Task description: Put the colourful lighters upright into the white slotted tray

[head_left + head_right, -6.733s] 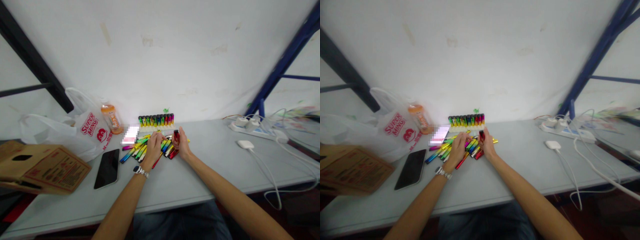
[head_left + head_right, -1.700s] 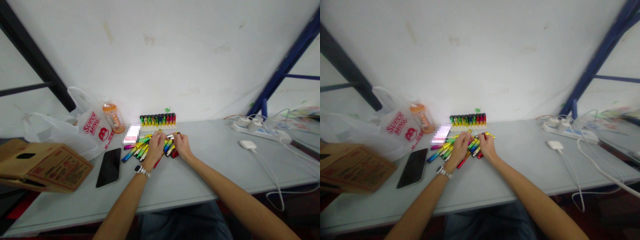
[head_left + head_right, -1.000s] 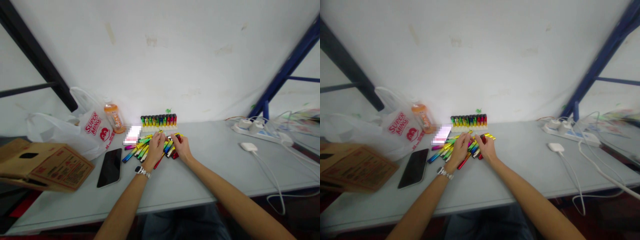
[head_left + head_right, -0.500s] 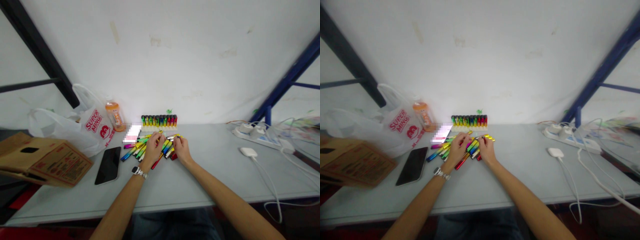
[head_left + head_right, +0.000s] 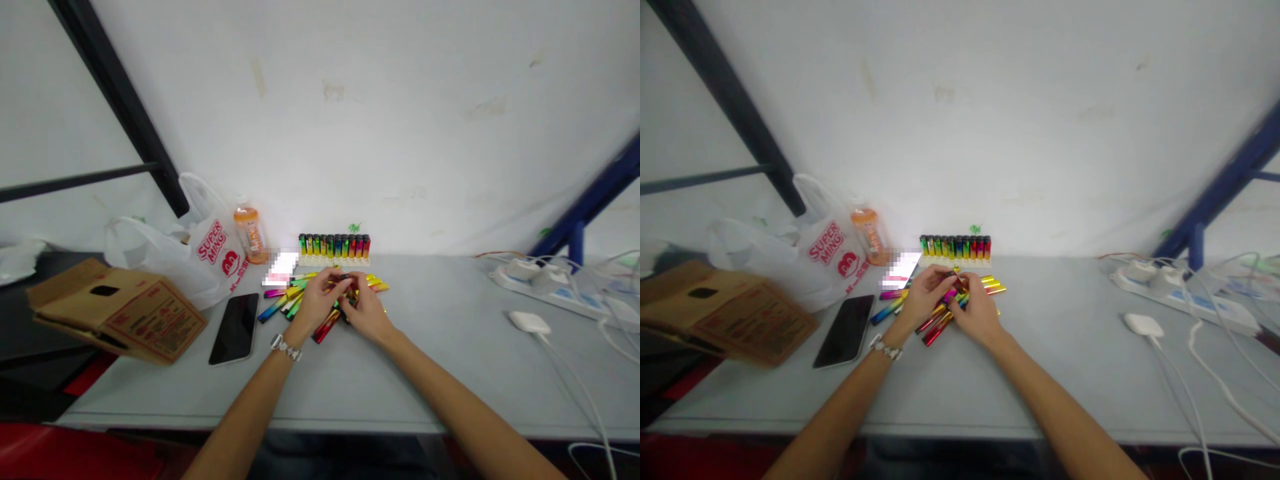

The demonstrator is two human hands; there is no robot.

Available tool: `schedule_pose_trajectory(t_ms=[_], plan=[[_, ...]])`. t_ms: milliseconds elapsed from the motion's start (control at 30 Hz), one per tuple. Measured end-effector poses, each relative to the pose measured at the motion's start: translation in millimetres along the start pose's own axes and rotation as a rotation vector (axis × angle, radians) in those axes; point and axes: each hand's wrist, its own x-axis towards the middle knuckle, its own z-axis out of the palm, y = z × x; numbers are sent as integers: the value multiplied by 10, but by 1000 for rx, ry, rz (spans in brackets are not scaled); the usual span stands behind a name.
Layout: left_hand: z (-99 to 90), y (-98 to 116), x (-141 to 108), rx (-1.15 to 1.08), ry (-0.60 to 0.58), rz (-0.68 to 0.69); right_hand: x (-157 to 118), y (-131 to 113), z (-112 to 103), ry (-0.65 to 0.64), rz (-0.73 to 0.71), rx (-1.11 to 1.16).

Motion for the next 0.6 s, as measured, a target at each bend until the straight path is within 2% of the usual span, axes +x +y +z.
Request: schedule_pose_trajectory(t_ms=[100, 200, 300, 433, 600], plan=[[-239, -13, 241, 48, 87, 31, 20, 17, -51, 81, -24, -103], [-494, -130, 584, 189, 77, 51, 40, 68, -96, 118, -15, -110], [-656, -340, 891, 285, 5, 65, 48, 108, -104, 76, 17, -101], [-706, -591, 1134, 324, -16, 64, 54, 105, -85, 26, 23, -127], [-703, -701, 1255, 353, -26, 57, 70, 107, -82, 18, 16, -132]])
